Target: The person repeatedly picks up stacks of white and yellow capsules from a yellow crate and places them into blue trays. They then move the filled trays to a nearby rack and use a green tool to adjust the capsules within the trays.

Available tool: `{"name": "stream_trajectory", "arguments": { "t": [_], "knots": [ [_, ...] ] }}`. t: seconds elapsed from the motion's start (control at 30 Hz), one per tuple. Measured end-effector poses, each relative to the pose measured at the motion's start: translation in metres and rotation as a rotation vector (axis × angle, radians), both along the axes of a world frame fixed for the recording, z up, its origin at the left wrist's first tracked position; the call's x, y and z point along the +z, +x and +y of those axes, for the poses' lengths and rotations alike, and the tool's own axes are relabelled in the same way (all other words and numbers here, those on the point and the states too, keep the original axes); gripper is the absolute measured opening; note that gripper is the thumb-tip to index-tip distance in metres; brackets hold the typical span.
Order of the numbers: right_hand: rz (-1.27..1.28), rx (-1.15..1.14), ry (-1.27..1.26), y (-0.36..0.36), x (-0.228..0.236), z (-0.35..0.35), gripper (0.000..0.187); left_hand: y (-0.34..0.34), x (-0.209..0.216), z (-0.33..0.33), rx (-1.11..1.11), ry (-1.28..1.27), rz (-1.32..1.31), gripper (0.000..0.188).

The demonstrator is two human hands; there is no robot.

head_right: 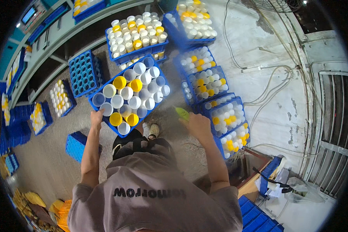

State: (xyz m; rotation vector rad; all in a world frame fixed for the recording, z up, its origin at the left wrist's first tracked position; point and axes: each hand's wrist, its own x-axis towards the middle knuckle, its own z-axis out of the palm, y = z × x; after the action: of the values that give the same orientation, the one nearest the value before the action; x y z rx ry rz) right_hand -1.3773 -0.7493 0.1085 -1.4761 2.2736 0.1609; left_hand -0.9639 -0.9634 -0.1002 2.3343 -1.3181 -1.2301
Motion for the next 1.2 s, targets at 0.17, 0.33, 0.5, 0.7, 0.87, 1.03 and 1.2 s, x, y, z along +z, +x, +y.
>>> {"name": "stream_trajectory", "arguments": {
  "t": [0.17,0.33,0.5,0.7,0.87,1.03,1.2],
  "knots": [
    [0.086,-0.128,-0.109,-0.020,0.022,-0.078,0.057,0.009,0.011,-0.057,0.004,-0.044,0.287,0.027],
    [0.128,-0.005,-0.042,-0.023,0.029,-0.136,0.055,0.019,0.026,-0.117,-0.023,-0.086,0.421,0.024],
    [0.152,-0.019,-0.121,-0.040,-0.003,-0.158,0.052,0.004,0.042,-0.159,0.016,-0.014,0.377,0.024],
    [0.104,-0.045,-0.114,-0.167,-0.113,-0.088,0.043,-0.065,0.034,-0.211,0.337,0.004,0.609,0.023],
    [0.527,-0.368,0.394,-0.323,-0.168,0.004,0.064,-0.178,0.010,-0.318,0.646,0.064,0.906,0.028],
    [0.150,-0.502,0.318,-0.359,-0.190,-0.030,0.061,-0.338,0.004,-0.482,0.947,0.109,1.132,0.041],
    [-0.457,-0.527,0.114,-0.326,-0.235,-0.092,0.049,-0.419,0.012,-0.630,0.974,-0.014,1.285,0.067]
  ]
}}
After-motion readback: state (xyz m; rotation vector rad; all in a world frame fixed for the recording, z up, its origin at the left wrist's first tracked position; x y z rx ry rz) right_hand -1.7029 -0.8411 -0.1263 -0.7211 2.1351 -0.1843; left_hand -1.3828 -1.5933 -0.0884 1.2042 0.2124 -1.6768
